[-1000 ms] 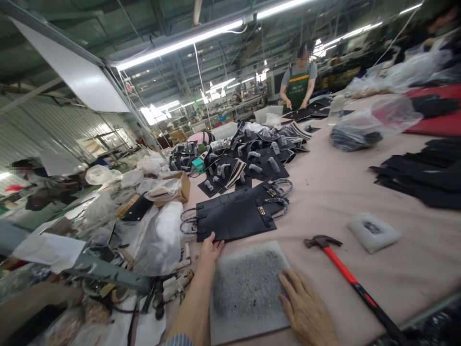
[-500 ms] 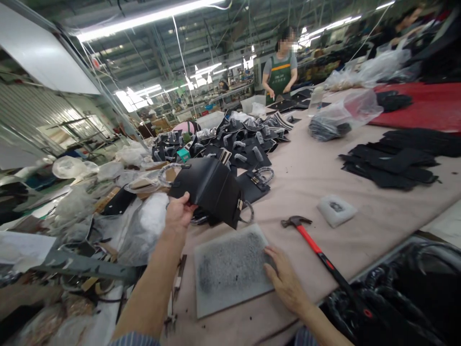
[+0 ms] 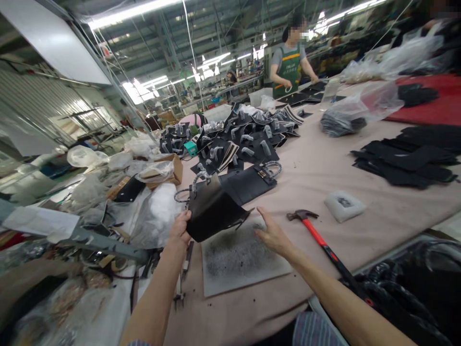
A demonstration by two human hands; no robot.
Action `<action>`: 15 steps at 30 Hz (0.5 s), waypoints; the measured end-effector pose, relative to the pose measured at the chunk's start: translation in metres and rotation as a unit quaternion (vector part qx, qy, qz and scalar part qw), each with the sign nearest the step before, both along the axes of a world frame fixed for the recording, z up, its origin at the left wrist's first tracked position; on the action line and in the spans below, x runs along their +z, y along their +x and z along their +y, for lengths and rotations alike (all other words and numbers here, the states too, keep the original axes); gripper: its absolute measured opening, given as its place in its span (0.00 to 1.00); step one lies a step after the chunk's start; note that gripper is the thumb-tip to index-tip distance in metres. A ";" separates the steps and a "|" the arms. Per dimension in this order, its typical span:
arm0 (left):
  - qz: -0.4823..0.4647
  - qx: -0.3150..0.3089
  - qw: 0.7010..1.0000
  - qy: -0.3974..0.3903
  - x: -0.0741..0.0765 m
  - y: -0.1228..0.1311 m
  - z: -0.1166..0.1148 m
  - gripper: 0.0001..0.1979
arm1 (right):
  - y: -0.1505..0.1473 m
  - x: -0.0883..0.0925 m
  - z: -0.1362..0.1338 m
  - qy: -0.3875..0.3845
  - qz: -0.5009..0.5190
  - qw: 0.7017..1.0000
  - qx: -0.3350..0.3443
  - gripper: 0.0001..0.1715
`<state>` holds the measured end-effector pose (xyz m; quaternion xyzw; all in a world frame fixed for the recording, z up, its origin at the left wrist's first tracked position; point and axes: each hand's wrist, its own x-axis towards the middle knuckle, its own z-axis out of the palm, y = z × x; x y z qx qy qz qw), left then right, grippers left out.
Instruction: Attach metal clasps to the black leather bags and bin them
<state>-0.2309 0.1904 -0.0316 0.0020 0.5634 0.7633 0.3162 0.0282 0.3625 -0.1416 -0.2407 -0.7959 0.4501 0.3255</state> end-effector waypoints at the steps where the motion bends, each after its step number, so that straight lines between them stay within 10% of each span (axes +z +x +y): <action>1: 0.014 -0.019 1.000 0.019 0.011 0.004 -0.001 0.08 | -0.011 0.010 0.004 -0.002 -0.001 1.000 0.013 0.45; 6: 0.110 -0.077 0.986 0.100 0.070 0.022 -0.015 0.13 | -0.031 0.045 -0.004 -0.010 0.005 0.993 0.120 0.19; 10: 0.182 -0.041 0.976 0.109 0.103 0.006 -0.019 0.13 | -0.009 0.058 -0.033 -0.040 0.018 0.995 0.089 0.17; 15: 0.302 0.067 0.951 -0.014 0.067 -0.034 0.007 0.15 | 0.014 0.037 -0.083 -0.103 -0.051 0.993 0.014 0.18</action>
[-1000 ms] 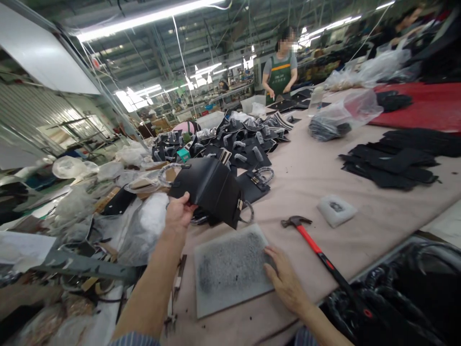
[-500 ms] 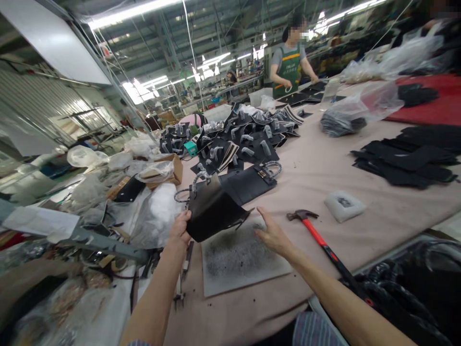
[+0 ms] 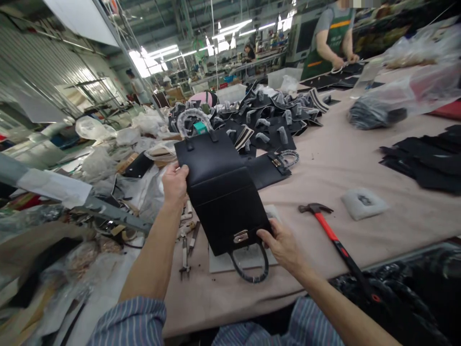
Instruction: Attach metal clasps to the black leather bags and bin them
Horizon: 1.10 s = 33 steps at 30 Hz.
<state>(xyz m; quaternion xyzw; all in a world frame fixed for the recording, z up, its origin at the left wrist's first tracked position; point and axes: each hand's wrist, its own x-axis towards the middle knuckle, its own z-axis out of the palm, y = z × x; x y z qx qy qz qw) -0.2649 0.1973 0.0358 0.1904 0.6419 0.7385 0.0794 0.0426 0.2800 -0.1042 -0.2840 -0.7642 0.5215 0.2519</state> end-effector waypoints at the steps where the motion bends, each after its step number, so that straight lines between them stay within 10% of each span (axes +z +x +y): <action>1: 0.007 0.027 0.998 -0.064 -0.019 0.001 0.004 0.15 | 0.004 -0.010 -0.009 0.018 -0.035 0.999 -0.022 0.18; 3: 0.017 0.050 0.977 -0.208 -0.064 0.016 0.004 0.12 | 0.013 -0.034 -0.022 0.107 -0.108 0.986 -0.074 0.20; 7: 0.016 0.018 0.966 -0.257 -0.148 0.073 -0.030 0.12 | 0.037 -0.070 -0.030 0.297 -0.158 0.937 -0.096 0.24; 12: 0.203 -0.090 0.929 -0.296 -0.200 0.127 -0.082 0.15 | 0.050 -0.083 -0.021 0.356 -0.153 0.922 0.010 0.28; 18: 0.375 -0.102 0.830 -0.400 -0.220 0.160 -0.104 0.20 | 0.041 -0.087 -0.018 0.369 -0.162 0.915 0.014 0.24; 33: 0.327 -0.047 0.824 -0.460 -0.212 0.185 -0.101 0.23 | 0.032 -0.099 -0.020 0.415 -0.123 0.901 -0.028 0.25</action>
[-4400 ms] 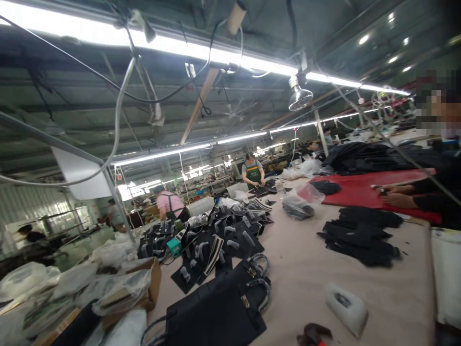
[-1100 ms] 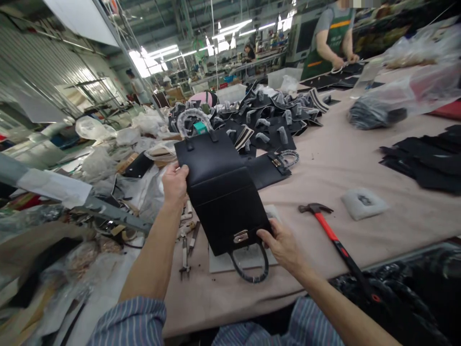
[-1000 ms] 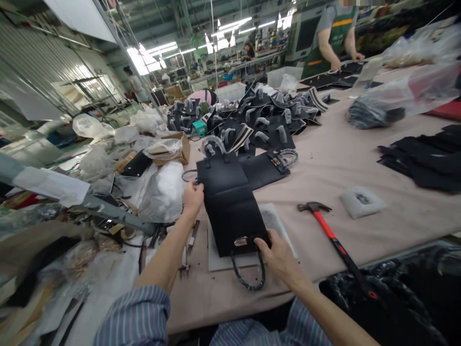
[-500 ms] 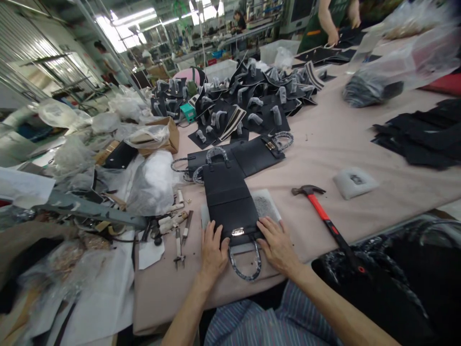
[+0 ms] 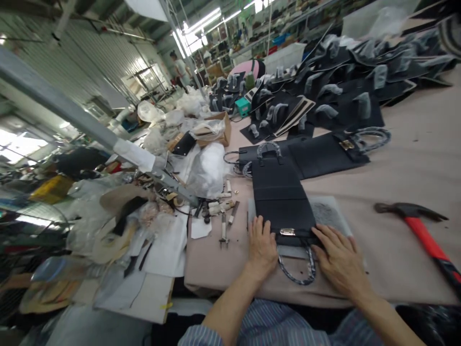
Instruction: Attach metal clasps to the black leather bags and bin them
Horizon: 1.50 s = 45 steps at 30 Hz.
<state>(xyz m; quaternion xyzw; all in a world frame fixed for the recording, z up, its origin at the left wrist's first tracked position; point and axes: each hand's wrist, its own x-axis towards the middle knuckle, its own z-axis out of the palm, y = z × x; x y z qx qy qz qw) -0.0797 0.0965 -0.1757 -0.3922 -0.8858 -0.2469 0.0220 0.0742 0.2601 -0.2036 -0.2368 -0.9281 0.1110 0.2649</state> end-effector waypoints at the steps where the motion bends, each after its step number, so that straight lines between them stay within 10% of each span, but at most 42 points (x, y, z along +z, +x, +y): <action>1: -0.002 0.004 1.000 0.001 0.001 0.001 0.000 0.23 | -0.001 0.000 0.000 0.003 -0.001 1.000 -0.002 0.26; 11: -0.033 0.024 0.997 0.067 0.018 -0.013 -0.025 0.14 | -0.001 -0.001 -0.001 0.018 -0.019 1.000 0.002 0.28; 17: -0.078 0.216 0.960 -0.160 0.046 -0.079 -0.088 0.11 | -0.001 0.007 -0.003 -0.005 -0.045 0.999 -0.005 0.24; 27: -0.192 0.160 0.919 -0.303 0.037 -0.145 -0.088 0.12 | 0.002 0.018 -0.002 -0.102 -0.008 0.995 -0.016 0.30; 32: -0.367 0.146 0.903 -0.171 0.037 -0.145 -0.113 0.16 | 0.004 0.021 0.000 -0.115 -0.002 0.993 -0.009 0.28; 38: -0.595 0.223 0.754 0.169 0.040 -0.118 -0.145 0.14 | 0.004 0.023 0.002 -0.132 -0.007 0.991 -0.014 0.27; 45: -0.607 0.195 0.671 0.378 0.048 -0.076 -0.108 0.19 | 0.004 0.020 0.003 -0.125 -0.011 0.992 -0.012 0.26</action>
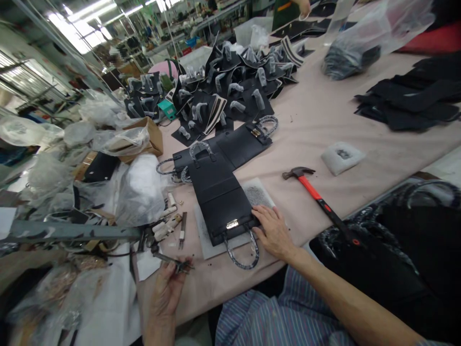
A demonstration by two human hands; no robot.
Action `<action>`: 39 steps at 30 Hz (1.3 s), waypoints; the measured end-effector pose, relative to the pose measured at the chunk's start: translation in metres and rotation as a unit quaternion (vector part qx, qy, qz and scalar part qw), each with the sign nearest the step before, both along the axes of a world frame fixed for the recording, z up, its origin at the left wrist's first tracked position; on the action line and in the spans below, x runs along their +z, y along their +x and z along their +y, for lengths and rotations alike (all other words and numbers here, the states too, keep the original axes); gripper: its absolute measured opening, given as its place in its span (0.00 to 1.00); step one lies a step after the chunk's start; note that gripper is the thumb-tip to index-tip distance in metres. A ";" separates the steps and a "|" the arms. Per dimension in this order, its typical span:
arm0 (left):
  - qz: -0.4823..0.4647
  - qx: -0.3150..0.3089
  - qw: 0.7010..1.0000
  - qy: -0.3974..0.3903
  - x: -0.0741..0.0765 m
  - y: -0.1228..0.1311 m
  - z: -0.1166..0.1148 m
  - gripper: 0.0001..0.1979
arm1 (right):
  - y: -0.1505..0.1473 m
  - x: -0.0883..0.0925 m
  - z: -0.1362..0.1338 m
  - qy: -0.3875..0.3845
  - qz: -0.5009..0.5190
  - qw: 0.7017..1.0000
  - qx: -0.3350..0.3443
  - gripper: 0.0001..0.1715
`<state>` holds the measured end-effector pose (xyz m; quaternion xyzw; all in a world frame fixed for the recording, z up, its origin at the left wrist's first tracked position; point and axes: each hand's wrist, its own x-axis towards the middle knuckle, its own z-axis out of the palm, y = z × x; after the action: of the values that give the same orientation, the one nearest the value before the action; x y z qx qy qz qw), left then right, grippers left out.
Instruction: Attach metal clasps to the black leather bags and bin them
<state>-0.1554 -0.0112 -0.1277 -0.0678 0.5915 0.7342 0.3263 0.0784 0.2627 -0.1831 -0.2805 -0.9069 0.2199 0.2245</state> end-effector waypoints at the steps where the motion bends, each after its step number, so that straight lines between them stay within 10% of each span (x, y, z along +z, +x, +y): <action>1: 0.008 -0.018 1.000 0.012 0.001 0.004 0.012 0.20 | 0.000 0.000 0.000 0.001 -0.001 1.000 0.001 0.27; 15: 0.080 -0.158 0.978 0.111 -0.009 0.053 0.159 0.24 | 0.000 -0.004 0.001 0.019 0.007 1.000 0.000 0.27; 32: 0.262 -0.239 0.935 -0.010 -0.010 0.047 0.167 0.14 | 0.001 -0.001 0.002 0.014 0.001 1.000 0.003 0.28; 39: 0.301 -0.176 0.937 -0.011 -0.018 0.056 0.167 0.16 | 0.002 -0.001 0.004 0.015 -0.001 1.000 0.002 0.28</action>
<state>-0.0996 0.1554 -0.1459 0.2584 0.6723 0.6447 0.2560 0.0807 0.2663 -0.1837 -0.2754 -0.9109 0.2061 0.2278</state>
